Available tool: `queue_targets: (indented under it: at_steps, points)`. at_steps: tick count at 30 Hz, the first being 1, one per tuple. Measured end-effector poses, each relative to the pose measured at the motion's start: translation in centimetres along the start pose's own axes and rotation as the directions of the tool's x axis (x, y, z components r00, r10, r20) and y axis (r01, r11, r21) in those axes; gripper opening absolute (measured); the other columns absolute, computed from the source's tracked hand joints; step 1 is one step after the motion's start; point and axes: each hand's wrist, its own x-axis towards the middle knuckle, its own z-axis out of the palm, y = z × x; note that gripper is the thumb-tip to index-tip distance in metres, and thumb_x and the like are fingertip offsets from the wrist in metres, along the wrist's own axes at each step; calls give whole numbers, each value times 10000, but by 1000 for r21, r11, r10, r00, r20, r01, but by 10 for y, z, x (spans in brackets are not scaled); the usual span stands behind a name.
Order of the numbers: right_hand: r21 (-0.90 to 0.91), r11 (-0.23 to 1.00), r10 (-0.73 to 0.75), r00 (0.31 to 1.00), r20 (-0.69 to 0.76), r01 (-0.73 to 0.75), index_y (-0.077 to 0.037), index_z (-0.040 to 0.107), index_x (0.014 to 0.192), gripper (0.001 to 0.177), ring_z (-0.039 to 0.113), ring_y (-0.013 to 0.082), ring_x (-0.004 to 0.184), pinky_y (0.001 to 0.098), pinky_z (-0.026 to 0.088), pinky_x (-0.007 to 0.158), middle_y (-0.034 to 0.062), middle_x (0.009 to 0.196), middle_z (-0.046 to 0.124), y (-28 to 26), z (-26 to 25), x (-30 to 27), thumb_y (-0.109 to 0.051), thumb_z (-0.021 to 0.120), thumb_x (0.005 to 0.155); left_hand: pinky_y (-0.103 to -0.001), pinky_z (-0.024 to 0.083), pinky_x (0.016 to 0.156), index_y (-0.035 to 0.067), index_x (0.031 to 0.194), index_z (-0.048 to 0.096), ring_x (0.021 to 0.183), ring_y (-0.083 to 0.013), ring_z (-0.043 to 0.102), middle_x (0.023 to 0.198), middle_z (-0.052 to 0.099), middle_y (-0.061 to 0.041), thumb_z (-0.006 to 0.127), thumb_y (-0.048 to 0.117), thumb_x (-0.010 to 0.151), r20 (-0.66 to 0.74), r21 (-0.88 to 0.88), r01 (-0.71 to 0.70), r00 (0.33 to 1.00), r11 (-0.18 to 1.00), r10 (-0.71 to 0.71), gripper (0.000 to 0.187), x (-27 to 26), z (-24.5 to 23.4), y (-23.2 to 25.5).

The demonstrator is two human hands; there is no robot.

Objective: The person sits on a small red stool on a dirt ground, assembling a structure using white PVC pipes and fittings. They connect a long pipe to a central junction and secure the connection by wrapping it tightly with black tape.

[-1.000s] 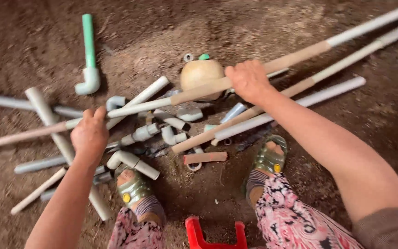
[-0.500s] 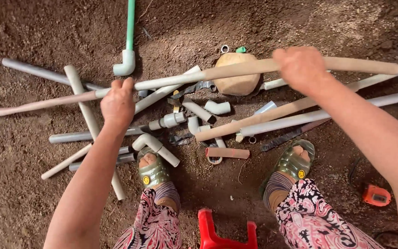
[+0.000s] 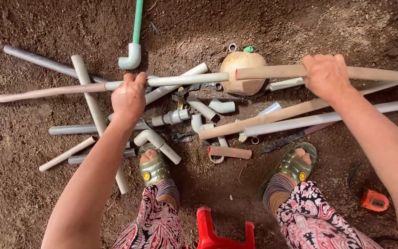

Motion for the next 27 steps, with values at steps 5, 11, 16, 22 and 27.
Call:
queue_targets:
  at_steps: [5, 11, 16, 22, 27]
  points:
    - [3, 997, -72, 997, 1, 72, -120, 553, 921, 131, 507, 199, 710, 354, 409, 876, -6, 687, 500, -7, 10, 5, -193, 648, 869, -333, 535, 400, 139, 1153, 470, 583, -218, 595, 935, 536, -134, 500, -99, 872, 58, -45, -8, 998, 999, 11, 370, 2, -6, 15]
    - [63, 994, -82, 996, -20, 84, -79, 526, 908, 142, 511, 231, 714, 395, 451, 855, 35, 703, 499, -7, 13, 5, -100, 652, 846, -296, 522, 361, 132, 1176, 457, 532, -176, 531, 922, 521, -136, 509, -166, 833, 73, -21, -25, 997, 999, 27, 458, 3, 0, 14]
    - [71, 994, -79, 997, 0, 78, -65, 515, 901, 152, 490, 217, 685, 397, 465, 852, 35, 692, 477, -10, 9, -1, -76, 653, 838, -292, 533, 364, 141, 1181, 470, 533, -177, 544, 897, 535, -137, 507, -89, 888, 71, 3, -32, 997, 999, 32, 374, 1, -1, 13]
    - [47, 992, -103, 970, -221, 116, -80, 581, 987, 233, 620, 274, 867, 370, 427, 807, 98, 862, 602, 5, 39, 2, -205, 625, 795, -398, 585, 579, 247, 1153, 510, 715, -260, 691, 953, 547, -46, 508, 167, 926, -165, 135, -65, 982, 989, 87, 241, 7, 43, 2]
    - [88, 986, -121, 973, -198, 140, -91, 597, 978, 169, 630, 250, 843, 351, 432, 812, 93, 821, 607, 0, 35, -3, -171, 592, 829, -416, 585, 599, 246, 1153, 518, 739, -270, 689, 963, 548, -80, 512, 155, 943, -71, 129, -41, 996, 991, 51, 229, 11, 46, 2]
